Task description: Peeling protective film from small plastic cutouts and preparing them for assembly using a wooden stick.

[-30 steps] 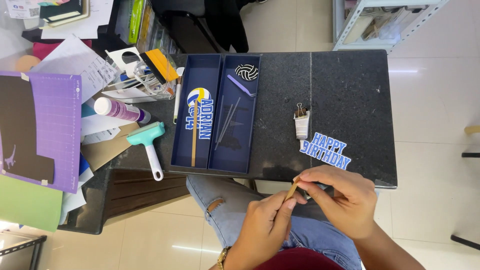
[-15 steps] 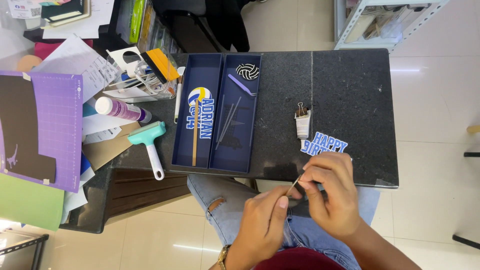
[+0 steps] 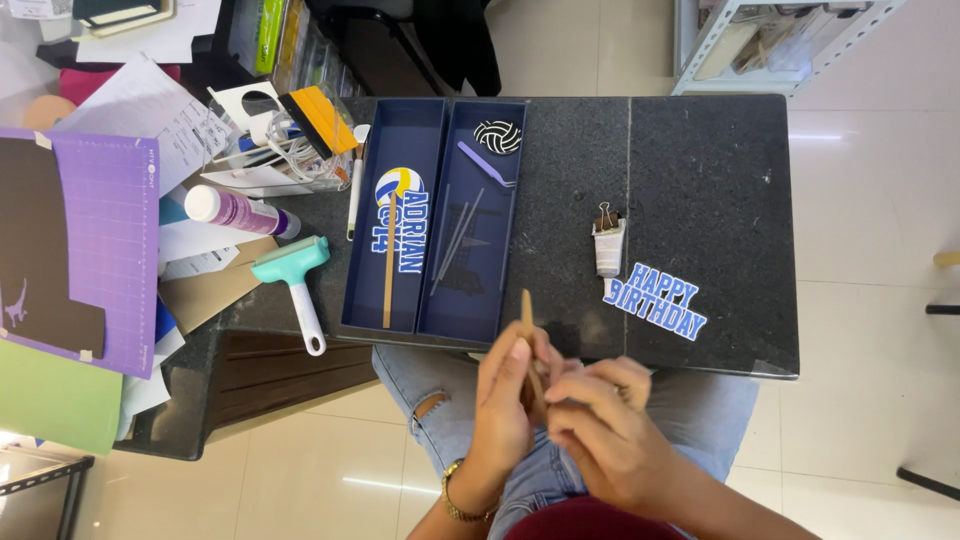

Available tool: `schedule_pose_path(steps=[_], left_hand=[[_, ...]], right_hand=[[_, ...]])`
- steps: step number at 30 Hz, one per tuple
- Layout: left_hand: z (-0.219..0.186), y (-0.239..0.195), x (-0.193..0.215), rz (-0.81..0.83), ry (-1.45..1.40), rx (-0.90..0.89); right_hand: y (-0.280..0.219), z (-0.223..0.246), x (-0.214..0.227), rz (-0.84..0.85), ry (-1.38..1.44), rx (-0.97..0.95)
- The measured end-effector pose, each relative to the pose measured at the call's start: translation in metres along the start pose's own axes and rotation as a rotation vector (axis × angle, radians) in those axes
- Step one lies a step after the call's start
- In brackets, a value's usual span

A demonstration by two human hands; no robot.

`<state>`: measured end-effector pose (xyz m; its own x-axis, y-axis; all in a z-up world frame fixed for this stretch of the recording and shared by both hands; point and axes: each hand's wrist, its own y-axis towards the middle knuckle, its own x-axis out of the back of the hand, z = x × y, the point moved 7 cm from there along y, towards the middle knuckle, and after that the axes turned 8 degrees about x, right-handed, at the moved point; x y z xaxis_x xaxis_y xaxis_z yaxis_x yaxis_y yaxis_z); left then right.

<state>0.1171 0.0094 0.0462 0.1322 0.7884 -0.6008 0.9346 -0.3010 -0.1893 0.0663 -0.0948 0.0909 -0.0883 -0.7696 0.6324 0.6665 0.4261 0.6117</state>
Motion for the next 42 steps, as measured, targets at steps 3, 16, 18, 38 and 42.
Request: schedule_pose_path(steps=[3,16,18,38,42], left_hand=[[-0.010,0.010,0.012,-0.088,0.032,-0.100],[-0.017,0.024,0.064,-0.333,-0.194,-0.207],[-0.021,0.020,0.075,-0.390,-0.166,-0.280],[0.107,-0.118,0.102,0.316,1.393,0.657],[0.114,-0.119,0.111,0.225,1.722,0.394]], right_hand=[[-0.006,0.008,-0.013,0.155,0.142,0.023],[-0.048,-0.015,0.007,0.022,0.721,-0.249],[-0.060,-0.025,0.014,-0.037,0.822,-0.353],[-0.263,-0.062,-0.030,0.830,0.533,-1.005],[-0.266,-0.065,-0.028,1.016,0.512,-1.144]])
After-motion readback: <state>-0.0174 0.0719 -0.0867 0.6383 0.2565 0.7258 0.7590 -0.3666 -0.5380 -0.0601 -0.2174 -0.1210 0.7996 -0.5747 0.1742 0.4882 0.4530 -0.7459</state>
